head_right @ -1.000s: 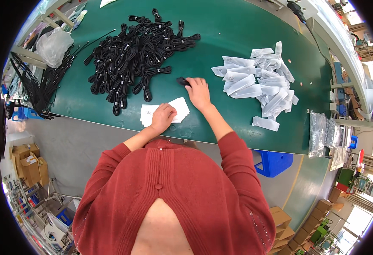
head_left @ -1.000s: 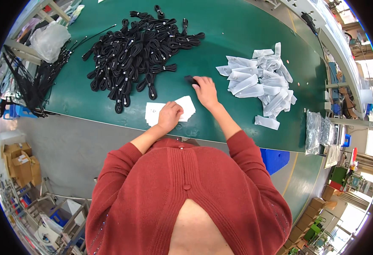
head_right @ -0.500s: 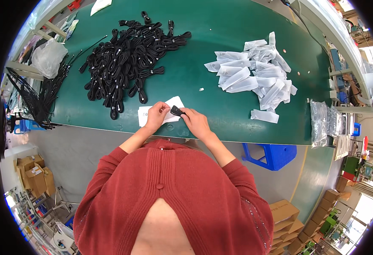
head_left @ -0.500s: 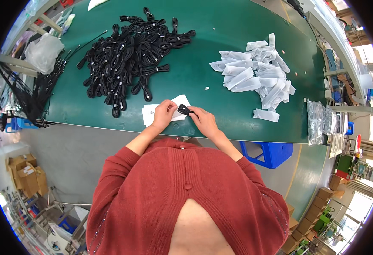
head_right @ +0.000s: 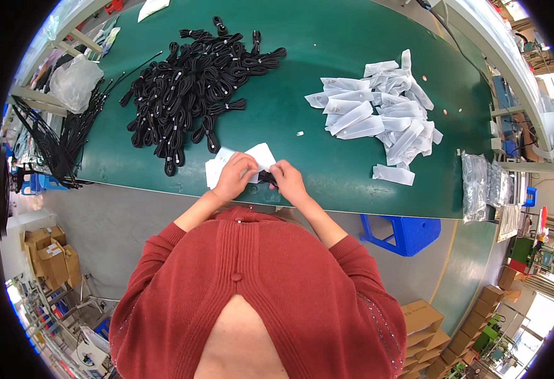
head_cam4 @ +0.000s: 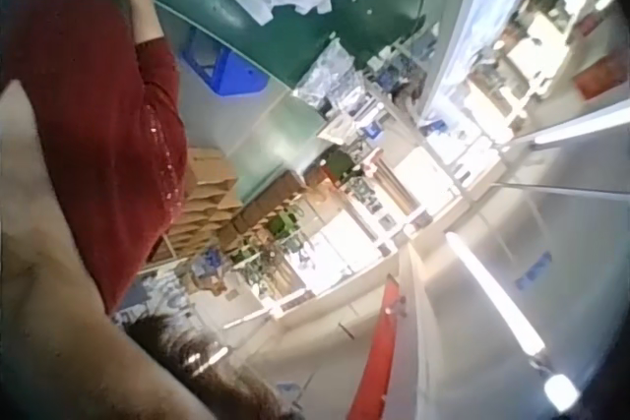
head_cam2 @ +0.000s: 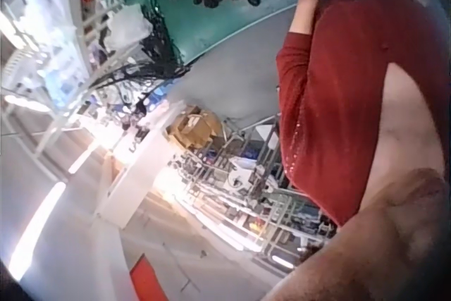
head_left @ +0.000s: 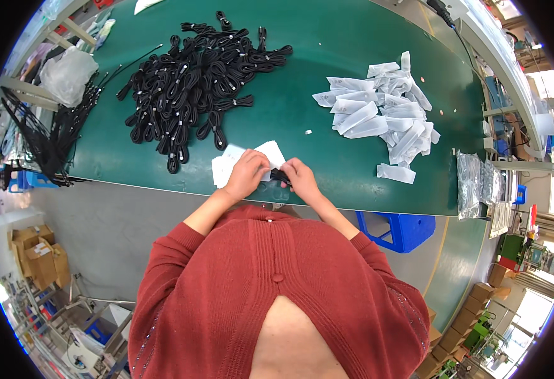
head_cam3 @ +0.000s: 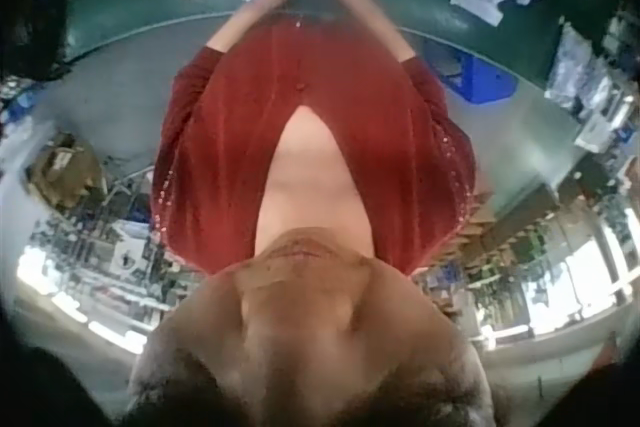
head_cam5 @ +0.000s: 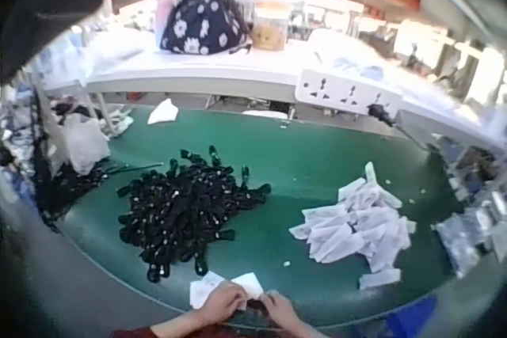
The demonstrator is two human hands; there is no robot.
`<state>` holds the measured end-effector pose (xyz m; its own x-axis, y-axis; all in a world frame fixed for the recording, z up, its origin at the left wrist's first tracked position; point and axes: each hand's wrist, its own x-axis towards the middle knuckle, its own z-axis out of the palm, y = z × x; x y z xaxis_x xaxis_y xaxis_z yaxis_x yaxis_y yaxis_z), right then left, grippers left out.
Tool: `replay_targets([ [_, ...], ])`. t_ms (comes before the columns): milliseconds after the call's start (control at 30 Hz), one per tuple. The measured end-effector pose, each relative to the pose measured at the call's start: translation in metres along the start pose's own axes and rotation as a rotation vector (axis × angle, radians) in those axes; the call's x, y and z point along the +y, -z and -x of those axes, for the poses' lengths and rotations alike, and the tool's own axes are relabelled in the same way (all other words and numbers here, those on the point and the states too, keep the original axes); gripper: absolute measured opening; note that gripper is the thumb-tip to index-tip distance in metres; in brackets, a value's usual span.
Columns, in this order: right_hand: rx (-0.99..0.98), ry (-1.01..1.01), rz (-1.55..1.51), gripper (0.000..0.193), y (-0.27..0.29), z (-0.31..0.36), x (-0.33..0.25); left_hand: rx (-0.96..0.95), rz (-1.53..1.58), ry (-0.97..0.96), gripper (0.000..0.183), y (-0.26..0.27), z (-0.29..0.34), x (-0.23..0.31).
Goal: The person repeatedly picks up black cables from a pile on a green table and places them into small white plastic bags. The person handles the items one at a time, inserting each cable into a bag and then setting the packaged item aside. The task involves repetitive pick-and-place motions without the use of tools.
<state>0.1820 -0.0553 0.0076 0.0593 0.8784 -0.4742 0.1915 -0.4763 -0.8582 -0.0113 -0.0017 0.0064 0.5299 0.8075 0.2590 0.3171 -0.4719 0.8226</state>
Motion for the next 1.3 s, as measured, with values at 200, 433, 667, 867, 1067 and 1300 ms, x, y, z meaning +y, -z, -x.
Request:
replay_targets([
  [200, 0.053, 0.491, 0.030, 0.024, -0.003, -0.004, 0.005, 0.061, -0.005, -0.019, 0.011, 0.005, -0.014, 0.020],
  [433, 0.256, 0.716, 0.077, 0.043, 0.006, 0.008, -0.043, 0.113, 0.508, 0.212, 0.007, 0.004, -0.033, 0.024],
  [667, 0.427, 0.823, 0.271, 0.057, 0.030, 0.005, -0.074, 0.132, 0.780, 0.298, 0.015, 0.002, -0.060, 0.033],
  [867, 0.409, 1.049, 0.363, 0.023, 0.033, -0.006, -0.069, 0.066, 1.044, 0.400, 0.016, 0.004, -0.067, 0.045],
  [1067, 0.917, 0.703, 0.161, 0.008, 0.114, -0.009, -0.071, 0.108, 0.720, 0.359, 0.015, 0.000, -0.042, 0.013],
  [1300, 0.526, 0.651, 0.493, 0.032, 0.067, -0.011, -0.053, 0.308, 0.278, 0.440, 0.006, -0.003, -0.017, -0.015],
])
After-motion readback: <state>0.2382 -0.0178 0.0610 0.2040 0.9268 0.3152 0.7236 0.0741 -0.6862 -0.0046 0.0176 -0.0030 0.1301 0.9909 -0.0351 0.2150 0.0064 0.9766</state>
